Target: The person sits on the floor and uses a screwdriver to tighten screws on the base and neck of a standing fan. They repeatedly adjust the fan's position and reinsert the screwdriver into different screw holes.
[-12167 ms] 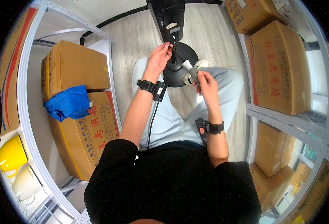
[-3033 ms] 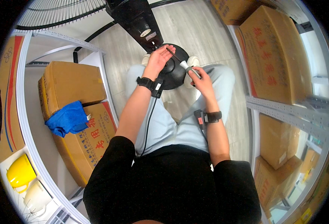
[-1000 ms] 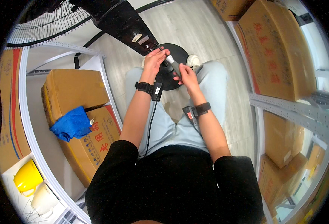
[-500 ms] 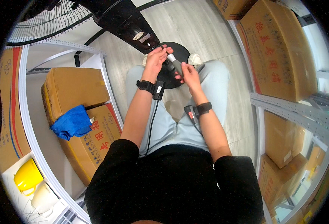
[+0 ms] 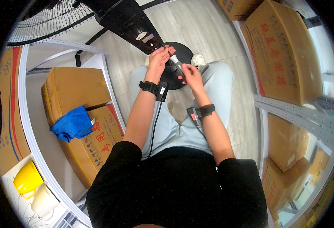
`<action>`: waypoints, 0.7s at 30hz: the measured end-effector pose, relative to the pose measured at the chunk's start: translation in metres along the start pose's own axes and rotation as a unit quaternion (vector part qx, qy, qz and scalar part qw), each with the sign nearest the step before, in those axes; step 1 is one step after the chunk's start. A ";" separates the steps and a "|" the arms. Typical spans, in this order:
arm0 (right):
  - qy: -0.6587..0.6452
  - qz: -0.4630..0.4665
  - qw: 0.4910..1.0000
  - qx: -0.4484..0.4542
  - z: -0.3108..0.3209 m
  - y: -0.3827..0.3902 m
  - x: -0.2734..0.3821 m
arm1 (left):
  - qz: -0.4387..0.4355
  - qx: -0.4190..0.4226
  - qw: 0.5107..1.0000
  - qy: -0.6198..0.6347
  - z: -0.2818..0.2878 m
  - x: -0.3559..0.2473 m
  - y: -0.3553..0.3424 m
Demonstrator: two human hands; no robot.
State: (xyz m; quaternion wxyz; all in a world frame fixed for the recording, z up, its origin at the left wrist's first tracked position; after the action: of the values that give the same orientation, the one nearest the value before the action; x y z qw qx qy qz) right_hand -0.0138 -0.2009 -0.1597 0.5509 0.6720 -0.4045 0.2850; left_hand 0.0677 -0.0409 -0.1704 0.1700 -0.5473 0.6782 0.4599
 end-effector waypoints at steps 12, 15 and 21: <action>-0.073 -0.061 0.995 0.017 0.014 -0.009 -0.016 | 0.012 0.018 1.000 -0.016 -0.006 -0.001 0.005; -0.037 -0.016 0.999 0.002 0.007 -0.004 -0.006 | 0.005 0.022 0.999 -0.031 -0.003 0.001 0.002; 0.128 0.155 0.978 -0.057 0.009 0.005 0.020 | 0.003 0.018 0.999 -0.035 -0.004 0.000 0.003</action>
State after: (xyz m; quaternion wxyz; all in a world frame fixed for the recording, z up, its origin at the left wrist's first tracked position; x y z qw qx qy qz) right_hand -0.0084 -0.2148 -0.1428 0.5847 0.5265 -0.4458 0.4268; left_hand 0.0660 -0.0446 -0.1674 0.2019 -0.5259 0.6817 0.4668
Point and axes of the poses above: each hand's wrist, its own y-axis away from the middle knuckle, its own z-axis out of the back of the hand, x = y × z, the point moved 9 cm from there along -y, towards the middle knuckle, and after that the axes turned 3 degrees about -y, right-handed, at the moved point
